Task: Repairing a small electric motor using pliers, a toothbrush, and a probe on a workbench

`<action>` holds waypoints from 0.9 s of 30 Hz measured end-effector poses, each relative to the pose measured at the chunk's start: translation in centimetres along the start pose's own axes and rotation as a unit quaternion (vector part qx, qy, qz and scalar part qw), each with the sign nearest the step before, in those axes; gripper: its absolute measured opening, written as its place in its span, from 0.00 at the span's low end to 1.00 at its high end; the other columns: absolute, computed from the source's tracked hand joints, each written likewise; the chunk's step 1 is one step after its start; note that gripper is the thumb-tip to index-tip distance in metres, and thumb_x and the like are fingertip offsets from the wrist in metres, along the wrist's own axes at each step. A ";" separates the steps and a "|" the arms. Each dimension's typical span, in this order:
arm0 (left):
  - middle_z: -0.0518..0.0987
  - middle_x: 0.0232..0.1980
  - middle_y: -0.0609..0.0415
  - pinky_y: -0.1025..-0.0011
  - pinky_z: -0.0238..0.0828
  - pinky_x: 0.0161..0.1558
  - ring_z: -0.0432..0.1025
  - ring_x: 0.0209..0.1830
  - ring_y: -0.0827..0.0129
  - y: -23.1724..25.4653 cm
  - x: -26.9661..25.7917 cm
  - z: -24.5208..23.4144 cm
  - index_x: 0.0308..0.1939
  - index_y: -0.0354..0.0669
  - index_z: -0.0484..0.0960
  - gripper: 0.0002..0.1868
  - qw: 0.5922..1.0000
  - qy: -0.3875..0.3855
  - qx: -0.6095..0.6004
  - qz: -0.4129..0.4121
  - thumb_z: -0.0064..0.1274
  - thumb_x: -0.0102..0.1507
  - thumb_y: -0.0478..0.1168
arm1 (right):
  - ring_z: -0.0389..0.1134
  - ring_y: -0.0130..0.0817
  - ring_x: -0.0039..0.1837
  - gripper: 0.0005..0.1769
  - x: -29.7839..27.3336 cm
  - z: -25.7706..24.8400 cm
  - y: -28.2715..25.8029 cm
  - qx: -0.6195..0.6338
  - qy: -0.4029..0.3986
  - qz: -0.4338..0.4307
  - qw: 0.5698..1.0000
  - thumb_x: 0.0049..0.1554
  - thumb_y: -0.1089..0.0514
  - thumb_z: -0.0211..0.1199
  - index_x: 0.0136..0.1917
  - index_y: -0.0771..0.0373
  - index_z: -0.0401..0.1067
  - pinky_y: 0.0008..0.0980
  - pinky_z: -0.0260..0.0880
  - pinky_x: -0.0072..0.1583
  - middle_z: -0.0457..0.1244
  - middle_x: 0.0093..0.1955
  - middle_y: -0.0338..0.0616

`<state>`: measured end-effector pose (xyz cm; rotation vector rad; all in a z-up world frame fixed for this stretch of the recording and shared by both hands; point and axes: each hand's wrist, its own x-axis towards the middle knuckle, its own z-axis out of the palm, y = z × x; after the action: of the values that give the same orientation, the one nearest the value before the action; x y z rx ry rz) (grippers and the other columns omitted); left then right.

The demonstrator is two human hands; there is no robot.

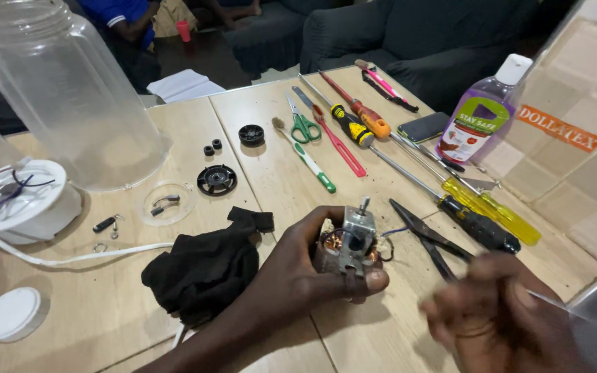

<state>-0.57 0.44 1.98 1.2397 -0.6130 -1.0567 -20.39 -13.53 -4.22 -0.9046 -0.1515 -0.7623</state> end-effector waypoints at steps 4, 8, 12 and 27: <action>0.85 0.41 0.47 0.69 0.76 0.31 0.76 0.35 0.67 0.3 0.2 0.2 0.56 0.39 0.78 0.35 0.999 0.008 -0.006 -0.038 0.67 0.44 0.39 | 0.58 0.34 0.35 0.22 1.4 1.1 1.4 -0.173 -0.003 -0.062 0.983 0.66 0.44 0.69 0.53 0.67 0.74 0.35 0.55 0.38 0.53 0.35 0.41; 0.86 0.42 0.50 0.70 0.77 0.30 0.75 0.35 0.70 0.3 0.7 0.3 0.61 0.44 0.75 0.41 0.997 0.025 0.016 -0.074 0.68 0.43 0.40 | 0.63 0.38 0.37 0.18 2.1 4.6 2.6 -0.381 0.057 -0.143 0.912 0.66 0.51 0.55 0.50 0.68 0.76 0.32 0.67 0.43 0.56 0.40 0.52; 0.86 0.40 0.50 0.69 0.79 0.32 0.75 0.34 0.71 0.4 0.8 0.5 0.59 0.43 0.78 0.38 0.997 0.028 0.031 -0.065 0.68 0.43 0.39 | 0.71 0.38 0.32 0.17 3.4 6.3 3.2 -0.475 0.193 -0.134 0.848 0.50 0.67 0.66 0.50 0.67 0.64 0.27 0.74 0.39 0.67 0.35 0.56; 0.84 0.32 0.55 0.72 0.72 0.17 0.68 0.23 0.76 0.7 1.1 0.9 0.54 0.47 0.82 0.34 0.988 0.088 0.110 -0.067 0.70 0.43 0.43 | 0.71 0.38 0.44 0.10 5.1 5.0 3.0 -0.503 0.119 -0.191 0.834 0.61 0.62 0.58 0.52 0.65 0.59 0.27 0.73 0.50 0.63 0.42 0.54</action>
<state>-0.71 -0.96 2.68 1.5662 -0.5256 -0.9955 -13.78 -11.37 -0.90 -1.7965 0.3459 -1.3663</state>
